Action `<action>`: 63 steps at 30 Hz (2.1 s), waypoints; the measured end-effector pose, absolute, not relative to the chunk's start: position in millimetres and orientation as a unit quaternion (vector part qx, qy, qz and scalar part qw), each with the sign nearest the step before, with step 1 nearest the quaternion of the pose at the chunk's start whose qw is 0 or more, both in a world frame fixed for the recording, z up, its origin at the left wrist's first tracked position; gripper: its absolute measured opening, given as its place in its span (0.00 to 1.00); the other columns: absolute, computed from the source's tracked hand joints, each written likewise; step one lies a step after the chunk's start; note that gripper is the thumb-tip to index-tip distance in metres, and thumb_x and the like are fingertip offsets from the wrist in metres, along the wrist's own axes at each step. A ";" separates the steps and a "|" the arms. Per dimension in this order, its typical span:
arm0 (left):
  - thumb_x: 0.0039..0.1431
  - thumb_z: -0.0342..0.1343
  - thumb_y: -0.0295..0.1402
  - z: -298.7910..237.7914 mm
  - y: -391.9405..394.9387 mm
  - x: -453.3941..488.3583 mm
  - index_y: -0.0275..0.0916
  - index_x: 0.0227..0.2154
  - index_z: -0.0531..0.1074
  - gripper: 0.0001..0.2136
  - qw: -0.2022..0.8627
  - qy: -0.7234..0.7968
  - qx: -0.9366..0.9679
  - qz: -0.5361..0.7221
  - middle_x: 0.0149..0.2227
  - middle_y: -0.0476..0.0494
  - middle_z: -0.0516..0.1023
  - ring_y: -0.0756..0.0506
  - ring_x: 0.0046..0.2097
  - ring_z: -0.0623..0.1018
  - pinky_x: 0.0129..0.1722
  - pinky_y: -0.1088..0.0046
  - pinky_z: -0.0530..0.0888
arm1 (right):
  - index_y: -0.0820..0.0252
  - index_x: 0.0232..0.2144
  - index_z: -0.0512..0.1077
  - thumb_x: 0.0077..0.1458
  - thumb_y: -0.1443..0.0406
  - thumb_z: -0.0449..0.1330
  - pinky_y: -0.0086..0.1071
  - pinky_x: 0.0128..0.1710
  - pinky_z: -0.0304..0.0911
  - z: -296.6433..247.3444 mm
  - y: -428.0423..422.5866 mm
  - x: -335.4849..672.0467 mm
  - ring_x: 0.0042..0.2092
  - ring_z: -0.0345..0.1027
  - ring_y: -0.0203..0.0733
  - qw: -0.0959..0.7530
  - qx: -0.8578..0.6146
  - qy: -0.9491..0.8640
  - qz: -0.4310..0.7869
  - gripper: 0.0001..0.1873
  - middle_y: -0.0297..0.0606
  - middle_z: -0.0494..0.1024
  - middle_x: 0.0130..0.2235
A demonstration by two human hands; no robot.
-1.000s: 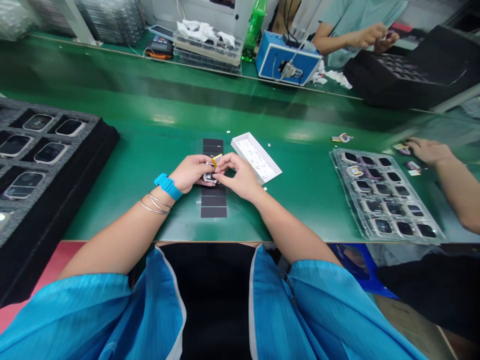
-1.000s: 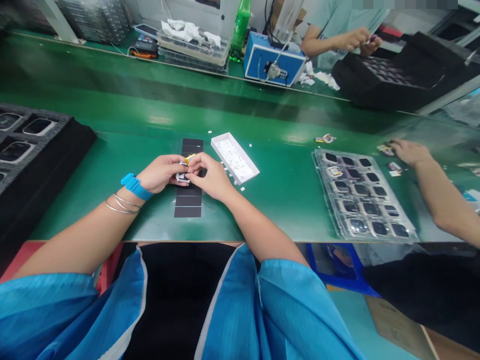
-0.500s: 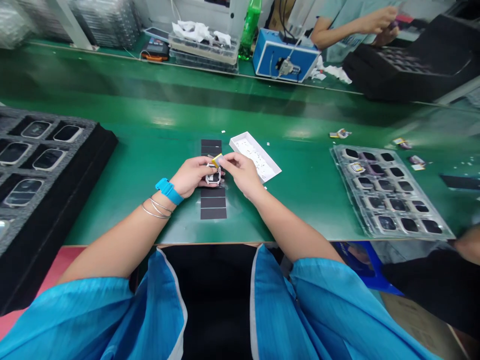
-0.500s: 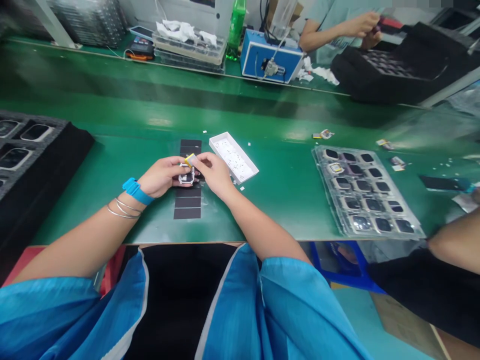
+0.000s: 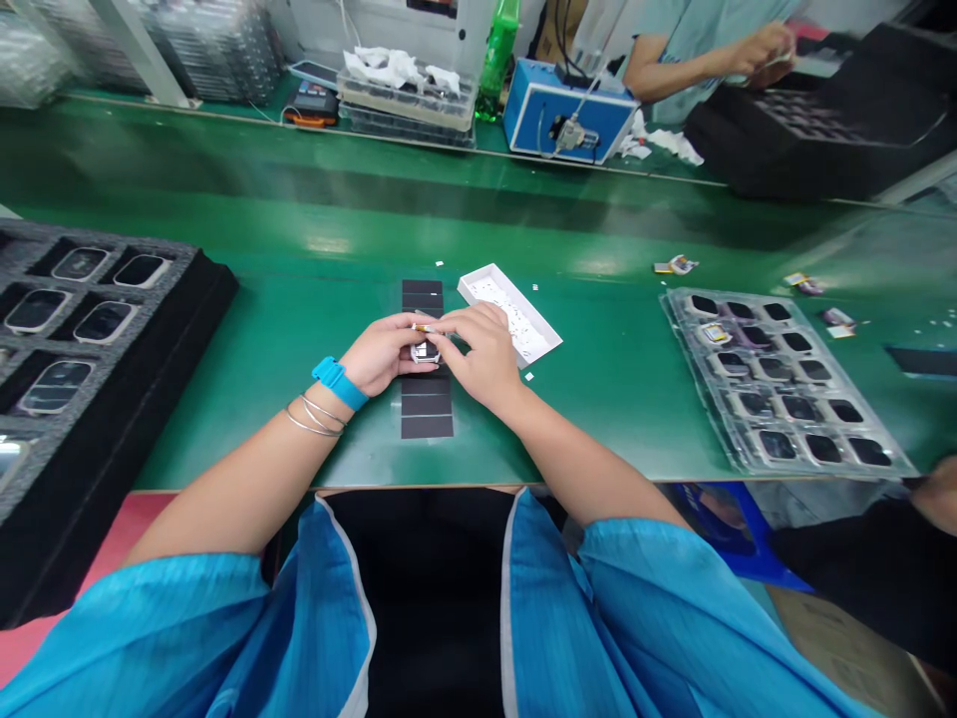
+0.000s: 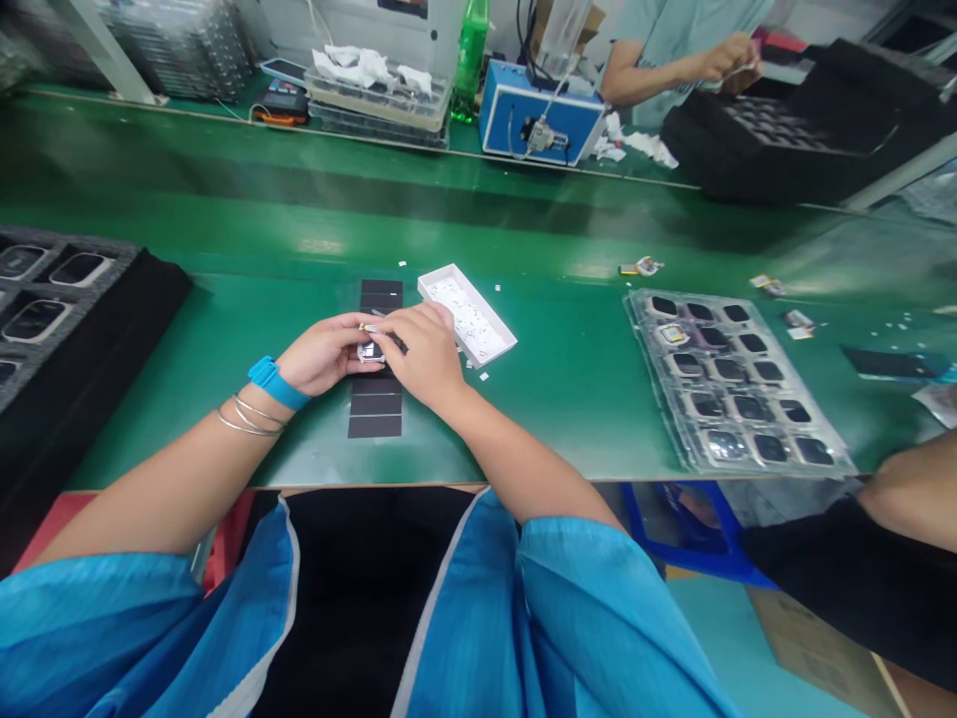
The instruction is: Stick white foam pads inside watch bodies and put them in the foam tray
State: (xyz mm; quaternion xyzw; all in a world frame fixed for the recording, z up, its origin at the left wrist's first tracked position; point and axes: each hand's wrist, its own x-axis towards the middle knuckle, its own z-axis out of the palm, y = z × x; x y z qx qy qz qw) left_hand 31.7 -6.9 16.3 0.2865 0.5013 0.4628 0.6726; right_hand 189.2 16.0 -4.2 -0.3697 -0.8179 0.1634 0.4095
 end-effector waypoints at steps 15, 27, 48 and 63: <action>0.46 0.69 0.22 12.4 -7.3 28.3 0.35 0.45 0.76 0.21 0.686 0.419 0.327 0.497 0.37 0.42 0.82 0.46 0.38 0.82 0.44 0.65 0.80 | 0.54 0.53 0.68 0.52 0.58 0.66 0.44 0.55 0.69 -13.1 33.7 196.2 0.54 0.70 0.45 0.368 -0.342 -0.703 0.504 0.26 0.42 0.75 0.54; 0.40 0.74 0.33 9.3 -9.7 27.2 0.35 0.42 0.78 0.23 0.629 0.411 0.416 0.513 0.38 0.40 0.83 0.42 0.40 0.82 0.39 0.71 0.79 | 0.56 0.49 0.72 0.46 0.55 0.70 0.42 0.49 0.75 -18.6 26.4 187.8 0.45 0.76 0.44 0.378 -0.311 -0.640 0.593 0.28 0.38 0.80 0.45; 0.41 0.71 0.21 2.0 14.9 -71.0 0.34 0.56 0.71 0.35 0.059 0.678 0.405 0.610 0.41 0.41 0.79 0.43 0.43 0.77 0.49 0.63 0.74 | 0.60 0.57 0.71 0.58 0.52 0.60 0.55 0.69 0.49 -17.4 20.3 191.5 0.69 0.53 0.56 0.074 -0.275 -0.935 0.211 0.29 0.46 0.64 0.66; 0.51 0.68 0.41 61.2 -231.2 -205.5 0.34 0.48 0.76 0.23 -0.218 0.894 0.279 0.274 0.44 0.41 0.80 0.38 0.50 0.76 0.54 0.58 0.69 | 0.51 0.45 0.78 0.57 0.50 0.60 0.59 0.62 0.61 -1.3 11.6 197.5 0.59 0.69 0.55 0.309 -0.275 -0.872 0.261 0.20 0.41 0.78 0.54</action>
